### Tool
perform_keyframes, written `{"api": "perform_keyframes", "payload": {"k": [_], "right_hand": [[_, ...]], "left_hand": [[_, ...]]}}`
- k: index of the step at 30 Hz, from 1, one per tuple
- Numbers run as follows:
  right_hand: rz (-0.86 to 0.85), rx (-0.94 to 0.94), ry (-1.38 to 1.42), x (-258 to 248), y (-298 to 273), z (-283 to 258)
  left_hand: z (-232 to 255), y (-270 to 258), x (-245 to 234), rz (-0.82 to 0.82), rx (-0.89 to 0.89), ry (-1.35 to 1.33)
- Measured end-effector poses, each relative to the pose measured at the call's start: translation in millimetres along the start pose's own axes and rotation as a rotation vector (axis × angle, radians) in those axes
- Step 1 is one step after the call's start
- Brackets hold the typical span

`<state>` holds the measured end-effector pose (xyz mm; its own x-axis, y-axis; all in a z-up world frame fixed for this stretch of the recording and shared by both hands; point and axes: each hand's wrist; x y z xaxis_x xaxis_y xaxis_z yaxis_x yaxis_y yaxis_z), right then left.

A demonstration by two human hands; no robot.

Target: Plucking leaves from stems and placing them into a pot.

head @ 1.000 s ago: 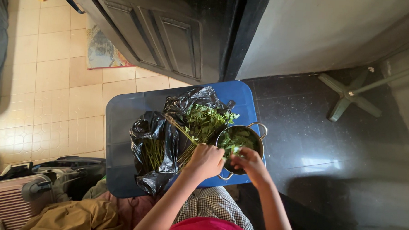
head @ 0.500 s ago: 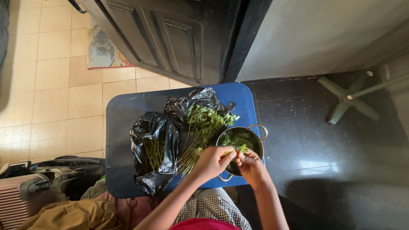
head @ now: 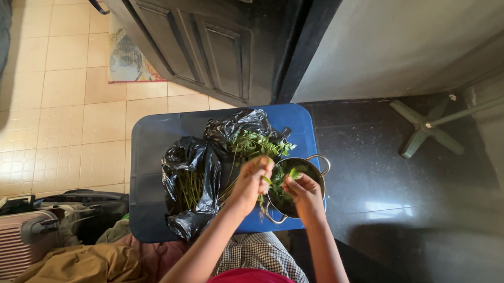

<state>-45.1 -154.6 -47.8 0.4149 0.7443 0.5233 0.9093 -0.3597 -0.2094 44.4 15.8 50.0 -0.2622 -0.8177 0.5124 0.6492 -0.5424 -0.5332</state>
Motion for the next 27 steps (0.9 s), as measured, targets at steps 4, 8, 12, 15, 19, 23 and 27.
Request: {"api": "perform_keyframes", "payload": {"k": [4, 8, 12, 15, 19, 23, 27], "right_hand": [[-0.075, -0.066, -0.746, 4, -5, -23], [-0.249, -0.288, -1.225, 33, -13, -43], [-0.322, -0.157, -0.78, 106, -31, -79], [-0.261, -0.144, -0.795, 129, -35, -82], [-0.179, -0.168, -0.745, 114, -28, -67], [-0.165, -0.091, -0.219, 91, -26, -52], [-0.056, -0.044, 0.401, 21, -10, -10]], "left_hand": [[15, -6, -18, -0.031, 0.07, -0.097], [33, -25, -17, 0.185, 0.078, 0.069], [-1, -8, -33, 0.332, 0.375, 0.541], [-5, -14, -19, 0.378, 0.549, 0.668], [6, -15, -11, 0.386, 0.38, 0.736], [-9, -13, -8, 0.326, 0.49, 0.63], [9, -18, -2, 0.235, 0.188, 0.116]]}}
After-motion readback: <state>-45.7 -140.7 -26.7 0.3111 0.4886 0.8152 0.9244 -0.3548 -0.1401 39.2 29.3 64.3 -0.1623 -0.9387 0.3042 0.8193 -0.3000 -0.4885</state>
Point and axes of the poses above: each hand's wrist, its own y-axis towards the middle knuckle, its own x-axis out of the palm, z = x × y, and after that the axes turned 12 degrees about -x, right-handed
